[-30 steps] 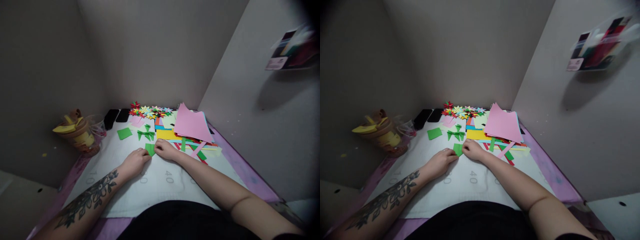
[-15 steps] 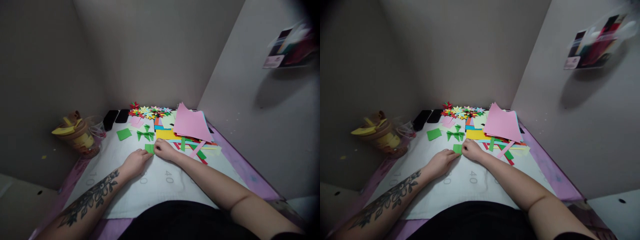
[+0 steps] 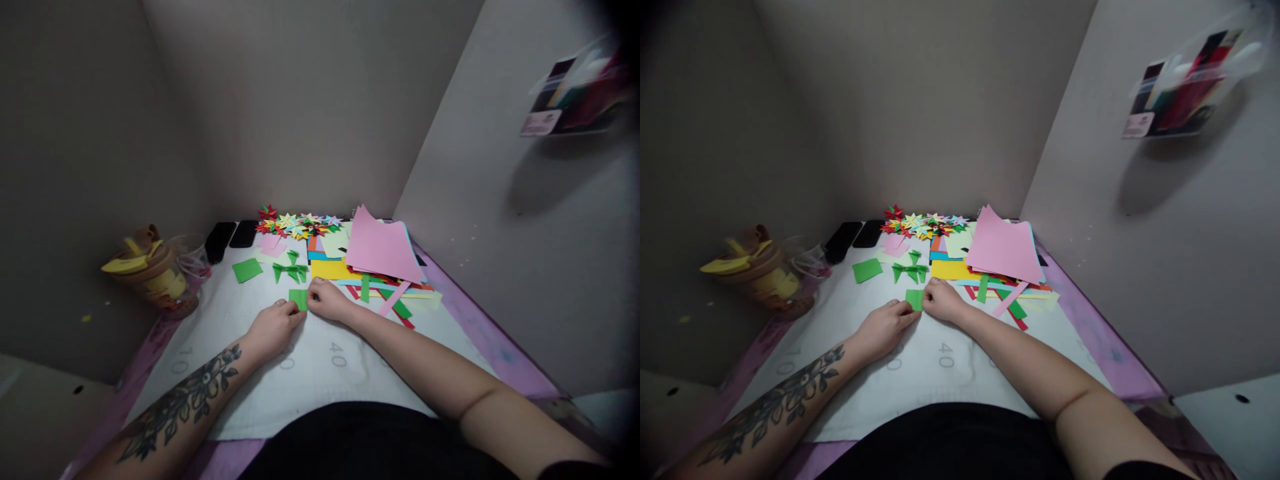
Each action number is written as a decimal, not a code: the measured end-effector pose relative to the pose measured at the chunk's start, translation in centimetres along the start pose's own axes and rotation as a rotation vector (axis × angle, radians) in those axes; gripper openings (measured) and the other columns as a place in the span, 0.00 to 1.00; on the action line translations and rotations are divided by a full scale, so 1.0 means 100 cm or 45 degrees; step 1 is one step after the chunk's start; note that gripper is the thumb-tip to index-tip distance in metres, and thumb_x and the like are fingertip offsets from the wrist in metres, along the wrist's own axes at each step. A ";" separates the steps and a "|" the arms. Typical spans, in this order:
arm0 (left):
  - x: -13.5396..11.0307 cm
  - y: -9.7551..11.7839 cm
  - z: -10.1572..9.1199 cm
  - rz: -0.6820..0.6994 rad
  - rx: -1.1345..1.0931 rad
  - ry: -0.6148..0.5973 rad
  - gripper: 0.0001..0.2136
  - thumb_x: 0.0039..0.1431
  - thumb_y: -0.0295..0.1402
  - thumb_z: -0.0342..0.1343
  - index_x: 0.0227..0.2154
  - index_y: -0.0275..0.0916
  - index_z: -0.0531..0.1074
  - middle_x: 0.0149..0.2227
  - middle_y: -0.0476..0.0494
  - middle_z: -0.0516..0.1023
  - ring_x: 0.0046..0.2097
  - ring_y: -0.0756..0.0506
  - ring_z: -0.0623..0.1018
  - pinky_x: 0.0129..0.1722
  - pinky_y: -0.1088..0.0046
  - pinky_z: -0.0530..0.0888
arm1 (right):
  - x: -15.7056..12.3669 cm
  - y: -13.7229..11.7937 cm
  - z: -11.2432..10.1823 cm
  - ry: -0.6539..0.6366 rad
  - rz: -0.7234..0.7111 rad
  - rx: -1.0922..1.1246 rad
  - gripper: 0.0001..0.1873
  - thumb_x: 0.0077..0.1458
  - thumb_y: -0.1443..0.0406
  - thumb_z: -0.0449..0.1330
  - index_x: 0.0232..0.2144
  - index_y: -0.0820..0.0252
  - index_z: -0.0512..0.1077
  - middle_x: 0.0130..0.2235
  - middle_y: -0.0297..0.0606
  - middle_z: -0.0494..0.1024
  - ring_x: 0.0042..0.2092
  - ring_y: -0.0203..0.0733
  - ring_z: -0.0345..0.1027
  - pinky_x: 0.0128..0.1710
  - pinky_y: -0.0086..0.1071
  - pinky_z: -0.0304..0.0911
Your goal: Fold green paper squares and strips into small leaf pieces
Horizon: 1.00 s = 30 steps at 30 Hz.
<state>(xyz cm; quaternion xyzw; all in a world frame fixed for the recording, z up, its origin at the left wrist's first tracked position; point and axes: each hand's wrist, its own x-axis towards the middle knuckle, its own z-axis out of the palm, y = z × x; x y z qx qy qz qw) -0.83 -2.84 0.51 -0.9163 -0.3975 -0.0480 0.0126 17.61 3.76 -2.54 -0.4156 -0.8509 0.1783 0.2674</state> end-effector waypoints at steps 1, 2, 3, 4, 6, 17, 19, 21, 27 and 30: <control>0.000 0.000 0.000 -0.001 0.001 -0.011 0.15 0.58 0.26 0.44 0.46 0.43 0.68 0.37 0.43 0.69 0.39 0.44 0.67 0.37 0.69 0.67 | 0.000 0.000 0.000 -0.001 0.002 0.000 0.06 0.44 0.74 0.55 0.19 0.62 0.67 0.28 0.35 0.68 0.32 0.36 0.62 0.34 0.28 0.57; 0.000 0.001 -0.001 -0.003 0.003 -0.020 0.15 0.58 0.26 0.45 0.46 0.43 0.68 0.37 0.43 0.69 0.39 0.44 0.67 0.37 0.69 0.67 | 0.000 -0.001 0.000 -0.003 0.004 -0.001 0.06 0.44 0.74 0.55 0.19 0.62 0.67 0.28 0.35 0.67 0.32 0.36 0.62 0.33 0.28 0.57; 0.000 0.002 -0.001 -0.004 0.003 -0.028 0.15 0.58 0.25 0.45 0.46 0.43 0.68 0.37 0.42 0.69 0.39 0.44 0.67 0.37 0.69 0.67 | 0.000 -0.001 0.000 -0.006 0.006 -0.003 0.07 0.44 0.74 0.55 0.19 0.62 0.67 0.28 0.35 0.67 0.32 0.36 0.61 0.33 0.28 0.57; 0.000 0.002 -0.002 -0.006 0.005 -0.032 0.15 0.58 0.25 0.45 0.46 0.43 0.67 0.37 0.42 0.69 0.39 0.44 0.67 0.37 0.69 0.68 | 0.000 -0.001 0.000 -0.010 0.008 -0.009 0.07 0.44 0.74 0.55 0.19 0.62 0.66 0.28 0.35 0.67 0.32 0.36 0.61 0.33 0.28 0.57; 0.000 0.004 -0.003 -0.011 0.012 -0.039 0.15 0.57 0.25 0.44 0.46 0.42 0.67 0.37 0.42 0.69 0.39 0.43 0.67 0.38 0.68 0.68 | 0.000 -0.001 0.000 -0.018 0.014 -0.023 0.06 0.45 0.74 0.55 0.20 0.62 0.66 0.28 0.35 0.67 0.32 0.36 0.61 0.33 0.28 0.56; -0.002 0.006 -0.010 -0.034 0.002 -0.085 0.15 0.57 0.25 0.44 0.45 0.42 0.69 0.37 0.42 0.70 0.39 0.44 0.68 0.36 0.70 0.67 | -0.010 0.005 -0.009 0.154 0.261 -0.131 0.08 0.45 0.68 0.60 0.29 0.58 0.64 0.33 0.35 0.64 0.38 0.42 0.57 0.38 0.34 0.56; -0.004 0.006 -0.010 -0.026 -0.008 -0.061 0.15 0.57 0.25 0.44 0.44 0.42 0.70 0.36 0.42 0.70 0.39 0.44 0.69 0.36 0.70 0.67 | -0.012 0.008 -0.012 0.246 0.241 -0.096 0.07 0.46 0.73 0.56 0.29 0.59 0.65 0.34 0.37 0.65 0.40 0.42 0.58 0.40 0.35 0.57; -0.005 0.005 -0.008 -0.027 -0.022 -0.027 0.14 0.57 0.25 0.45 0.43 0.42 0.70 0.36 0.43 0.70 0.39 0.44 0.69 0.36 0.70 0.66 | -0.016 0.008 -0.014 0.282 0.091 -0.021 0.11 0.47 0.77 0.52 0.31 0.59 0.67 0.35 0.38 0.66 0.41 0.41 0.60 0.42 0.35 0.59; -0.004 -0.001 -0.003 -0.023 -0.062 0.039 0.13 0.58 0.25 0.47 0.44 0.42 0.70 0.36 0.43 0.72 0.40 0.44 0.69 0.38 0.69 0.67 | -0.023 -0.001 -0.013 0.030 -0.421 0.011 0.15 0.49 0.77 0.52 0.34 0.59 0.74 0.38 0.41 0.73 0.41 0.41 0.65 0.42 0.35 0.63; -0.002 -0.007 -0.002 -0.077 -0.020 0.108 0.12 0.59 0.26 0.48 0.44 0.41 0.70 0.39 0.43 0.72 0.42 0.43 0.69 0.39 0.69 0.67 | -0.022 -0.001 -0.011 -0.012 -0.439 -0.018 0.15 0.50 0.76 0.53 0.35 0.60 0.75 0.36 0.41 0.75 0.40 0.42 0.66 0.42 0.36 0.64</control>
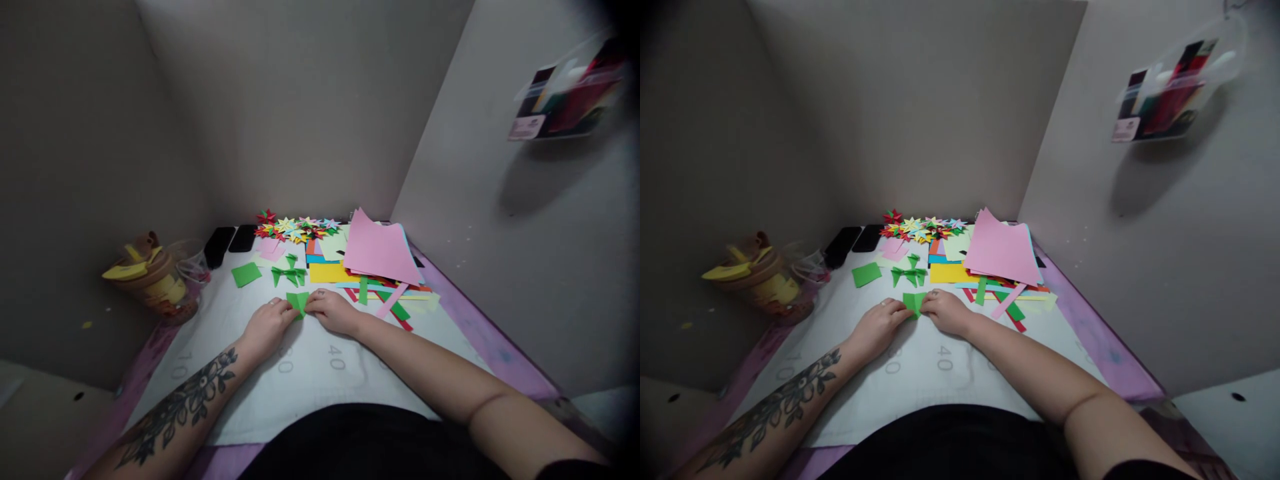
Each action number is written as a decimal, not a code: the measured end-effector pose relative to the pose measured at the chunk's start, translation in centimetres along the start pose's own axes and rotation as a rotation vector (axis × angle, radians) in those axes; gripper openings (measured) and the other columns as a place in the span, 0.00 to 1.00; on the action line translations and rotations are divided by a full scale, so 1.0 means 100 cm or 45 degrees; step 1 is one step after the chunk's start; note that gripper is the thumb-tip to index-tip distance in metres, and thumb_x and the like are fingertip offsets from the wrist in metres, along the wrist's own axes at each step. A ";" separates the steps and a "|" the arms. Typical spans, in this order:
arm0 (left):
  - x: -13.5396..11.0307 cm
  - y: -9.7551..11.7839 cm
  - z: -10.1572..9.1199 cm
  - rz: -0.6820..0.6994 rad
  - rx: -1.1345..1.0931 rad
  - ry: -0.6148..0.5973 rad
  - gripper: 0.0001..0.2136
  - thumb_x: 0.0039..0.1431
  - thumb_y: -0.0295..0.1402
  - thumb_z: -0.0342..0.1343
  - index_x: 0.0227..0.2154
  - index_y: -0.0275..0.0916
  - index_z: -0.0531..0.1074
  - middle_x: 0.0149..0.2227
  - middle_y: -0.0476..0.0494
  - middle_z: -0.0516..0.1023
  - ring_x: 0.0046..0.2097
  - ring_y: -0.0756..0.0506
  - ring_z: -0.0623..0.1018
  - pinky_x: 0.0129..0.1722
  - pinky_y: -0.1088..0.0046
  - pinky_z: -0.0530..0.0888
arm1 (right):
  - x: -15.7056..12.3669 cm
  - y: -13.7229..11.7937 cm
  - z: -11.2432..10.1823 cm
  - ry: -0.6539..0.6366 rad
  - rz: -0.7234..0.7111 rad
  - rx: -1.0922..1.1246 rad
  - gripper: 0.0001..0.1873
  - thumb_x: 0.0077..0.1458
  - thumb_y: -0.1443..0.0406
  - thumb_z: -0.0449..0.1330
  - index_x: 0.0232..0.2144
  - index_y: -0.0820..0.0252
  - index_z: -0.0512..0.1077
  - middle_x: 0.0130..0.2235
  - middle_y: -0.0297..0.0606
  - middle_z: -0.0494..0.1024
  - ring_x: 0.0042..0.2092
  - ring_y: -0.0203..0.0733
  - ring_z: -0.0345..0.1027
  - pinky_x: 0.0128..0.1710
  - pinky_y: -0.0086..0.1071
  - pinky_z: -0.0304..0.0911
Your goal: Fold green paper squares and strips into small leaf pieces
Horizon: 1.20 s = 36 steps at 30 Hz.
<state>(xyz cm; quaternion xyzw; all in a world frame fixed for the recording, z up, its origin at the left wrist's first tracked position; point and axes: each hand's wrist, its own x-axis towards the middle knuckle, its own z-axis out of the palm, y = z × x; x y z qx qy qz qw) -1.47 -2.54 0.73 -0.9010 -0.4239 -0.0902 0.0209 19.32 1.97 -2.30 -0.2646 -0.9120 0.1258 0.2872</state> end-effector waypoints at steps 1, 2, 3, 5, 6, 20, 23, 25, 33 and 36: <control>0.001 -0.002 0.000 -0.011 0.012 0.025 0.12 0.59 0.26 0.49 0.43 0.41 0.71 0.40 0.43 0.72 0.42 0.43 0.68 0.39 0.68 0.67 | 0.000 0.000 0.000 -0.007 -0.001 0.008 0.15 0.49 0.77 0.53 0.35 0.60 0.75 0.37 0.41 0.76 0.41 0.41 0.66 0.43 0.35 0.64; 0.002 -0.003 -0.001 -0.010 0.018 0.045 0.11 0.58 0.27 0.49 0.43 0.42 0.71 0.40 0.43 0.72 0.42 0.43 0.68 0.39 0.68 0.67 | 0.000 0.001 0.000 -0.013 -0.005 0.019 0.16 0.49 0.77 0.53 0.36 0.59 0.75 0.37 0.41 0.76 0.41 0.41 0.66 0.43 0.35 0.64; 0.004 -0.005 -0.001 -0.003 0.019 0.060 0.10 0.58 0.27 0.50 0.41 0.42 0.72 0.40 0.43 0.72 0.43 0.43 0.68 0.39 0.68 0.67 | 0.000 0.001 0.000 -0.022 -0.015 0.028 0.16 0.49 0.77 0.53 0.37 0.59 0.75 0.38 0.41 0.76 0.42 0.41 0.66 0.43 0.35 0.64; 0.005 -0.006 -0.003 0.019 0.007 0.072 0.09 0.59 0.29 0.50 0.38 0.42 0.74 0.39 0.43 0.73 0.42 0.43 0.68 0.39 0.68 0.66 | 0.000 0.001 -0.001 -0.044 -0.037 0.030 0.17 0.50 0.77 0.52 0.38 0.58 0.75 0.39 0.40 0.77 0.43 0.41 0.66 0.44 0.34 0.64; 0.006 -0.006 -0.004 0.030 -0.006 0.069 0.08 0.59 0.29 0.50 0.36 0.42 0.74 0.38 0.43 0.73 0.42 0.43 0.69 0.39 0.68 0.66 | 0.000 0.001 -0.001 -0.055 -0.049 0.022 0.17 0.50 0.76 0.52 0.38 0.58 0.75 0.39 0.39 0.77 0.43 0.41 0.66 0.44 0.34 0.64; 0.010 -0.010 0.001 -0.148 -0.477 0.085 0.07 0.56 0.30 0.50 0.28 0.38 0.73 0.29 0.45 0.75 0.35 0.47 0.71 0.39 0.71 0.66 | -0.007 0.004 -0.011 -0.147 -0.230 -0.048 0.10 0.57 0.66 0.55 0.37 0.51 0.75 0.41 0.38 0.77 0.46 0.41 0.66 0.46 0.38 0.60; 0.014 -0.008 0.002 -0.226 -0.454 0.088 0.09 0.55 0.30 0.49 0.26 0.37 0.73 0.29 0.44 0.74 0.35 0.47 0.72 0.39 0.71 0.66 | -0.009 0.004 -0.009 -0.156 -0.197 -0.003 0.11 0.56 0.69 0.55 0.38 0.53 0.75 0.42 0.40 0.76 0.47 0.40 0.67 0.47 0.37 0.61; 0.016 -0.007 0.004 -0.269 -0.440 0.103 0.09 0.55 0.30 0.49 0.25 0.37 0.73 0.29 0.44 0.74 0.35 0.47 0.71 0.39 0.71 0.66 | -0.009 0.003 -0.009 -0.157 -0.160 0.034 0.13 0.55 0.71 0.54 0.39 0.55 0.75 0.43 0.41 0.76 0.47 0.40 0.67 0.47 0.36 0.62; 0.016 -0.016 0.004 -0.279 -0.517 0.082 0.10 0.56 0.30 0.48 0.26 0.36 0.73 0.29 0.44 0.74 0.35 0.47 0.71 0.40 0.70 0.66 | -0.009 -0.006 -0.010 -0.153 -0.093 0.091 0.14 0.55 0.72 0.53 0.40 0.56 0.74 0.43 0.41 0.75 0.46 0.40 0.66 0.46 0.36 0.63; 0.011 -0.020 -0.003 -0.099 -0.647 -0.015 0.07 0.55 0.33 0.52 0.33 0.38 0.74 0.34 0.45 0.75 0.39 0.47 0.72 0.43 0.70 0.66 | -0.008 -0.006 -0.010 -0.147 -0.074 0.111 0.16 0.54 0.74 0.52 0.42 0.57 0.73 0.43 0.41 0.75 0.46 0.40 0.66 0.47 0.35 0.63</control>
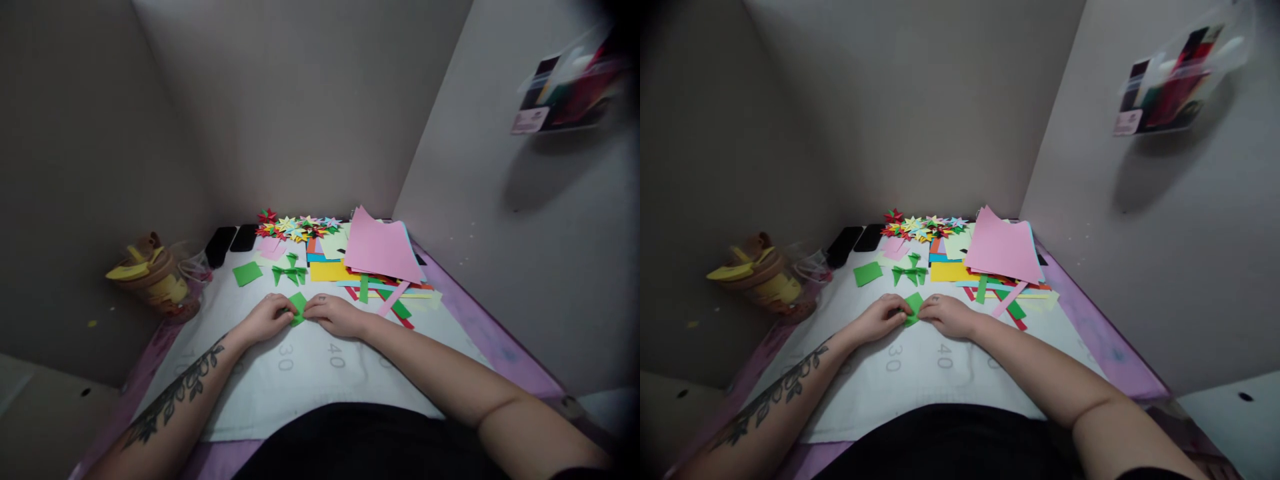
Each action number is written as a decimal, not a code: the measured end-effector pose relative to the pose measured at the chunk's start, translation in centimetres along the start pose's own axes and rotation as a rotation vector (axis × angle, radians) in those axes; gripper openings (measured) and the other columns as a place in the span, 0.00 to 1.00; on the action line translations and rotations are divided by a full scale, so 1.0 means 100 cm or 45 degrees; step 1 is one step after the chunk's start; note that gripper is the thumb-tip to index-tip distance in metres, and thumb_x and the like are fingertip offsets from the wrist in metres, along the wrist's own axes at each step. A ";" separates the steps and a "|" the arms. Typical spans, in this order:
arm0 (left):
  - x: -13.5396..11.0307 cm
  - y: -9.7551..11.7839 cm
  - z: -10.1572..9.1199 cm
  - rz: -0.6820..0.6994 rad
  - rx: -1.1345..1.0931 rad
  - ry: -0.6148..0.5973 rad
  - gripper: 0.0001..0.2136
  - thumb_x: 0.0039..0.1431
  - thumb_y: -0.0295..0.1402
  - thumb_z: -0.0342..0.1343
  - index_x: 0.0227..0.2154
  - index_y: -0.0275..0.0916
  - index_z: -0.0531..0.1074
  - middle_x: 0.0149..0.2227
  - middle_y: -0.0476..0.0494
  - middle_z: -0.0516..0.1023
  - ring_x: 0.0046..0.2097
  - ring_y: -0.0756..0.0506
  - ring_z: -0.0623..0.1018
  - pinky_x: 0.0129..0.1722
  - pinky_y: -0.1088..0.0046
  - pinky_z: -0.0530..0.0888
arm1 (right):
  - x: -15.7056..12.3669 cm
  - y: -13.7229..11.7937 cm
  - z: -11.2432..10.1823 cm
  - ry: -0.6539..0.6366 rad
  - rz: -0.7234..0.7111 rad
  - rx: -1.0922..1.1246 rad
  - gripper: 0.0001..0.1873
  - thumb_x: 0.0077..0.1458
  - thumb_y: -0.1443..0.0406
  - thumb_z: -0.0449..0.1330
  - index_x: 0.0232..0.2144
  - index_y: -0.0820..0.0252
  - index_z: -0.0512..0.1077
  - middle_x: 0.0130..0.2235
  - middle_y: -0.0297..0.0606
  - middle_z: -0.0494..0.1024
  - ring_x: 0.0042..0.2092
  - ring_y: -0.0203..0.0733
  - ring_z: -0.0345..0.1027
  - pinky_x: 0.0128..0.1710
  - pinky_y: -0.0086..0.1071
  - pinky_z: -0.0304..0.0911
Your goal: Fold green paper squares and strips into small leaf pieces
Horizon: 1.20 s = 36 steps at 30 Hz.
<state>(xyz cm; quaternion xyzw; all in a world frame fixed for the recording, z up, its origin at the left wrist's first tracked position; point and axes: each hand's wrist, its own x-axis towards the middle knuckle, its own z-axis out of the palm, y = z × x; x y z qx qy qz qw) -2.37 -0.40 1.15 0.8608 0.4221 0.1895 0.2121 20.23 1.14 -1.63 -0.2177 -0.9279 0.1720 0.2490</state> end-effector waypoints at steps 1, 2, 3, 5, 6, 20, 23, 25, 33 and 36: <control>-0.002 0.000 -0.002 0.054 -0.027 -0.036 0.09 0.52 0.34 0.55 0.36 0.40 0.74 0.37 0.45 0.75 0.41 0.46 0.71 0.45 0.69 0.66 | 0.000 0.001 0.000 0.008 0.002 0.011 0.17 0.54 0.74 0.52 0.43 0.57 0.72 0.43 0.41 0.75 0.46 0.40 0.65 0.47 0.35 0.63; -0.003 0.000 -0.003 0.093 -0.039 -0.051 0.11 0.50 0.35 0.58 0.38 0.41 0.73 0.39 0.46 0.75 0.43 0.46 0.71 0.46 0.69 0.65 | 0.000 0.001 0.000 0.016 0.002 0.021 0.17 0.54 0.74 0.51 0.43 0.58 0.72 0.42 0.41 0.75 0.46 0.39 0.65 0.47 0.35 0.63; -0.004 0.000 -0.004 0.117 -0.038 -0.048 0.12 0.49 0.35 0.59 0.38 0.41 0.73 0.40 0.46 0.75 0.44 0.45 0.70 0.46 0.69 0.65 | 0.000 0.002 0.000 0.023 -0.001 0.028 0.17 0.54 0.75 0.51 0.44 0.58 0.71 0.42 0.41 0.75 0.46 0.39 0.65 0.48 0.35 0.63; -0.004 -0.002 -0.002 0.130 -0.010 -0.019 0.07 0.51 0.34 0.58 0.34 0.41 0.74 0.38 0.45 0.75 0.43 0.46 0.71 0.45 0.69 0.66 | 0.000 0.004 0.000 0.026 -0.011 0.029 0.18 0.53 0.75 0.51 0.43 0.58 0.71 0.43 0.41 0.75 0.47 0.40 0.65 0.48 0.35 0.62; -0.003 -0.002 -0.001 0.129 0.010 -0.005 0.05 0.53 0.32 0.56 0.32 0.40 0.74 0.36 0.45 0.75 0.42 0.46 0.71 0.45 0.69 0.66 | 0.000 0.005 0.001 0.022 -0.016 0.023 0.19 0.52 0.76 0.51 0.43 0.58 0.72 0.43 0.40 0.75 0.47 0.40 0.65 0.48 0.36 0.62; 0.008 0.000 0.010 -0.146 0.146 0.191 0.09 0.54 0.32 0.50 0.26 0.37 0.74 0.30 0.43 0.73 0.36 0.46 0.71 0.39 0.70 0.66 | 0.004 -0.002 -0.002 -0.094 -0.095 -0.182 0.15 0.55 0.71 0.51 0.43 0.57 0.73 0.43 0.41 0.74 0.45 0.42 0.63 0.46 0.37 0.61; 0.011 -0.003 0.015 -0.217 0.159 0.215 0.08 0.52 0.33 0.52 0.24 0.37 0.73 0.30 0.44 0.73 0.36 0.46 0.71 0.39 0.70 0.66 | 0.005 -0.002 -0.002 -0.104 -0.104 -0.199 0.15 0.55 0.71 0.52 0.42 0.56 0.73 0.43 0.40 0.75 0.45 0.42 0.63 0.47 0.38 0.60; 0.013 -0.006 0.017 -0.253 0.174 0.219 0.07 0.51 0.33 0.53 0.23 0.37 0.73 0.29 0.44 0.73 0.36 0.46 0.71 0.39 0.70 0.65 | 0.005 -0.002 -0.001 -0.095 -0.109 -0.173 0.15 0.55 0.72 0.52 0.42 0.57 0.72 0.42 0.41 0.75 0.44 0.41 0.63 0.46 0.36 0.60; 0.017 -0.008 0.019 -0.290 0.194 0.238 0.07 0.49 0.33 0.52 0.22 0.37 0.72 0.28 0.44 0.74 0.35 0.45 0.71 0.38 0.71 0.64 | 0.004 -0.001 0.003 -0.052 -0.083 -0.116 0.18 0.53 0.74 0.51 0.44 0.58 0.72 0.41 0.41 0.74 0.43 0.41 0.63 0.43 0.35 0.62; 0.017 -0.007 0.019 -0.309 0.195 0.230 0.07 0.49 0.33 0.52 0.22 0.37 0.72 0.29 0.44 0.74 0.35 0.45 0.71 0.38 0.71 0.64 | 0.004 -0.001 0.003 -0.045 -0.100 -0.106 0.17 0.55 0.73 0.51 0.43 0.56 0.72 0.41 0.40 0.75 0.43 0.41 0.63 0.43 0.35 0.61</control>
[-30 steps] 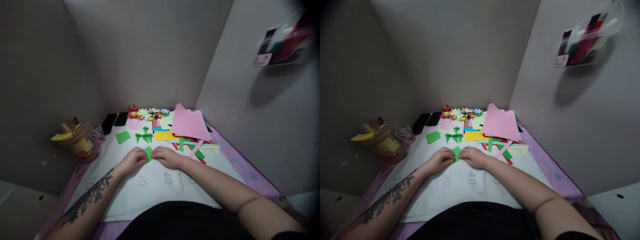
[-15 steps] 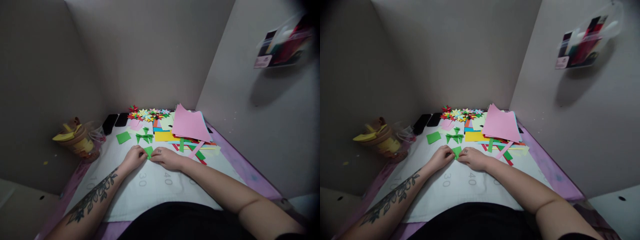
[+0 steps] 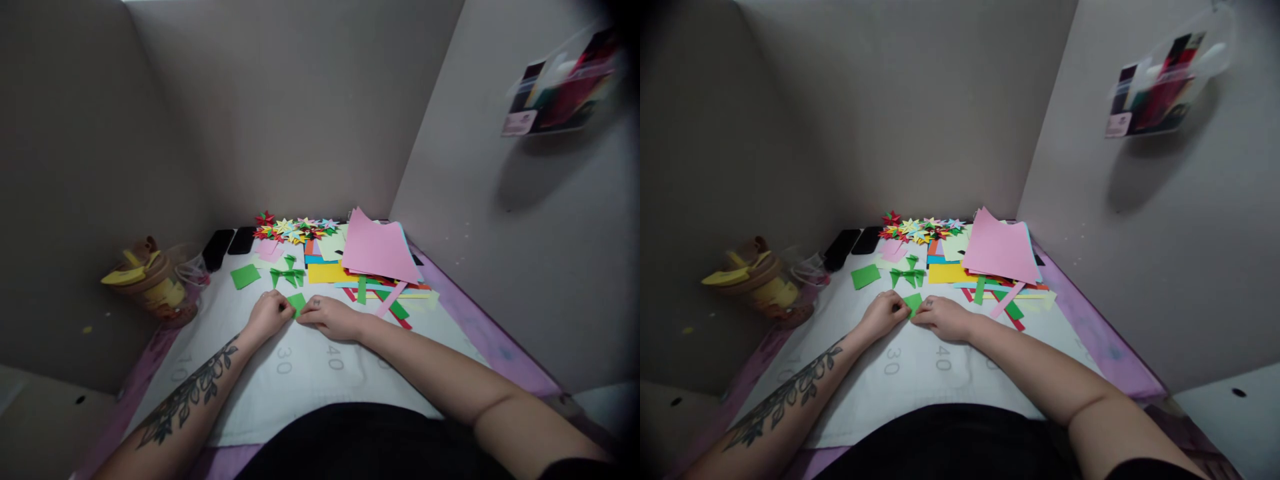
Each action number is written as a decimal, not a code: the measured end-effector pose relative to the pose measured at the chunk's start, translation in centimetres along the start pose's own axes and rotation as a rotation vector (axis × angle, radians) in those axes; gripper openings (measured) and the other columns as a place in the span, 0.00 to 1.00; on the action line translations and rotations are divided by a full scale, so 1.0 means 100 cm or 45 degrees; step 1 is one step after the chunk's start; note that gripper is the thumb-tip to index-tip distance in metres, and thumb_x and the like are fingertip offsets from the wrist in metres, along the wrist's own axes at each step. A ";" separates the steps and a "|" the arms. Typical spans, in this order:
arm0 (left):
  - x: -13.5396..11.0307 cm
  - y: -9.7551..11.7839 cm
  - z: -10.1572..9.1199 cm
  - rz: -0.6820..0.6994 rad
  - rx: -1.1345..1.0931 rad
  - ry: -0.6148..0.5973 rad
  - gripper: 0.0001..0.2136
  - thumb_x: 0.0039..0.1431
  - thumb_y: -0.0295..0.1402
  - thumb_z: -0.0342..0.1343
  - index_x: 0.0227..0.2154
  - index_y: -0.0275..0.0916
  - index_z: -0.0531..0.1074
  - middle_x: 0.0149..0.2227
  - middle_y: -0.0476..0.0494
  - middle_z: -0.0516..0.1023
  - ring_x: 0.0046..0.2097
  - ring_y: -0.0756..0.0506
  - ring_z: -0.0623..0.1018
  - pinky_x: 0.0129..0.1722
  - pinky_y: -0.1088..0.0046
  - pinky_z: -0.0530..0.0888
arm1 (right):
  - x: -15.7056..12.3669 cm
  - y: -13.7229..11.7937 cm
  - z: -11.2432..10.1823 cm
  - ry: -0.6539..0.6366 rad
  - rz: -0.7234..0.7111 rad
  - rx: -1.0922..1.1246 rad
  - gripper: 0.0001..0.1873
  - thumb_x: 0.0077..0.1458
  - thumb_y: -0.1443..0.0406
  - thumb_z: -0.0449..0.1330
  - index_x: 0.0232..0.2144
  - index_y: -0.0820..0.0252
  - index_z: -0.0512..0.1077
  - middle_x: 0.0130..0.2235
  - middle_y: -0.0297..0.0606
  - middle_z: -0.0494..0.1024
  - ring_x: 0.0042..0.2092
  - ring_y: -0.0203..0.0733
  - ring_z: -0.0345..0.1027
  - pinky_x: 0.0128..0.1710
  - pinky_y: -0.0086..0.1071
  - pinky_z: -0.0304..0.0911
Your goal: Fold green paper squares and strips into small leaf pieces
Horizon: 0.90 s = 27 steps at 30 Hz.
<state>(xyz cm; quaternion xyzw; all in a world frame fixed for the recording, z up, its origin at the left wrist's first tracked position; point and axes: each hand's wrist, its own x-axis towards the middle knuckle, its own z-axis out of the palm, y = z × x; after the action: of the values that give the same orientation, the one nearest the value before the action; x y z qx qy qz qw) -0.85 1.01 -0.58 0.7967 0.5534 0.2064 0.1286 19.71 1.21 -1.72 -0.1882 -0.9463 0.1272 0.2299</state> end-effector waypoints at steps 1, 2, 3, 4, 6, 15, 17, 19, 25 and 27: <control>0.000 0.000 0.000 -0.006 0.001 -0.005 0.07 0.49 0.33 0.52 0.22 0.37 0.72 0.29 0.44 0.74 0.36 0.45 0.71 0.39 0.71 0.64 | 0.000 0.000 0.000 -0.001 -0.003 0.001 0.17 0.55 0.73 0.51 0.43 0.56 0.72 0.41 0.40 0.75 0.43 0.41 0.63 0.43 0.35 0.61; 0.000 0.001 0.000 -0.012 0.001 -0.009 0.08 0.49 0.33 0.52 0.22 0.37 0.72 0.29 0.44 0.74 0.36 0.45 0.71 0.39 0.71 0.64 | 0.000 0.001 0.000 -0.002 -0.007 0.002 0.16 0.55 0.73 0.50 0.43 0.56 0.72 0.41 0.40 0.75 0.43 0.41 0.63 0.43 0.35 0.61; 0.000 0.001 0.000 -0.018 0.003 -0.013 0.08 0.49 0.33 0.52 0.22 0.37 0.72 0.29 0.45 0.74 0.36 0.45 0.71 0.39 0.71 0.64 | 0.000 0.001 0.000 -0.003 -0.009 0.001 0.16 0.55 0.72 0.50 0.43 0.56 0.72 0.41 0.40 0.75 0.43 0.41 0.62 0.43 0.35 0.61; 0.000 0.001 0.000 -0.026 0.005 -0.015 0.08 0.49 0.33 0.51 0.22 0.37 0.72 0.29 0.45 0.74 0.36 0.45 0.71 0.39 0.71 0.64 | 0.000 0.001 0.000 -0.003 -0.008 -0.001 0.16 0.55 0.73 0.50 0.43 0.56 0.72 0.41 0.40 0.75 0.43 0.41 0.62 0.43 0.35 0.61; 0.000 0.003 0.000 -0.042 0.015 -0.014 0.07 0.49 0.33 0.52 0.22 0.37 0.72 0.29 0.44 0.74 0.36 0.45 0.71 0.39 0.71 0.64 | 0.000 0.000 -0.001 -0.010 -0.003 -0.011 0.16 0.55 0.73 0.51 0.43 0.56 0.72 0.41 0.40 0.74 0.43 0.41 0.62 0.43 0.35 0.60; -0.001 -0.003 0.003 -0.050 0.013 0.020 0.04 0.48 0.29 0.53 0.29 0.38 0.70 0.32 0.43 0.72 0.38 0.44 0.70 0.39 0.69 0.65 | 0.013 -0.019 -0.002 -0.196 0.225 -0.274 0.21 0.54 0.72 0.52 0.49 0.52 0.68 0.38 0.41 0.69 0.40 0.44 0.57 0.39 0.36 0.57; 0.000 -0.007 0.003 -0.037 -0.014 0.019 0.06 0.48 0.27 0.52 0.31 0.38 0.69 0.34 0.43 0.71 0.38 0.44 0.70 0.39 0.69 0.66 | 0.017 -0.023 -0.001 -0.220 0.297 -0.307 0.23 0.53 0.72 0.52 0.51 0.49 0.66 0.38 0.41 0.68 0.39 0.44 0.56 0.38 0.36 0.56; 0.000 -0.010 0.003 -0.025 -0.033 0.010 0.06 0.48 0.25 0.51 0.31 0.38 0.68 0.34 0.43 0.71 0.38 0.45 0.70 0.39 0.69 0.66 | 0.019 -0.024 0.001 -0.225 0.330 -0.315 0.25 0.53 0.72 0.52 0.52 0.48 0.66 0.38 0.41 0.67 0.40 0.44 0.56 0.38 0.36 0.56; -0.004 -0.008 -0.001 -0.011 -0.052 0.017 0.07 0.49 0.22 0.51 0.31 0.38 0.68 0.34 0.44 0.71 0.39 0.45 0.70 0.39 0.70 0.66 | 0.012 -0.015 0.001 -0.125 0.199 -0.186 0.17 0.52 0.72 0.53 0.43 0.55 0.72 0.40 0.41 0.71 0.43 0.43 0.60 0.42 0.36 0.59; -0.005 -0.007 -0.003 -0.020 -0.064 0.017 0.06 0.49 0.23 0.51 0.30 0.38 0.68 0.34 0.44 0.72 0.38 0.45 0.71 0.39 0.70 0.66 | 0.007 -0.009 -0.001 -0.093 0.118 -0.107 0.17 0.50 0.74 0.53 0.40 0.57 0.73 0.41 0.41 0.72 0.44 0.42 0.62 0.43 0.35 0.61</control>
<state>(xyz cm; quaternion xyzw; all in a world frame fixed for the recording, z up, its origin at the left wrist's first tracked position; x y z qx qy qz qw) -1.69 0.79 -0.73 0.7874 0.5551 0.2244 0.1463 18.94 0.71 -1.04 -0.2364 -0.9489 0.1046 0.1812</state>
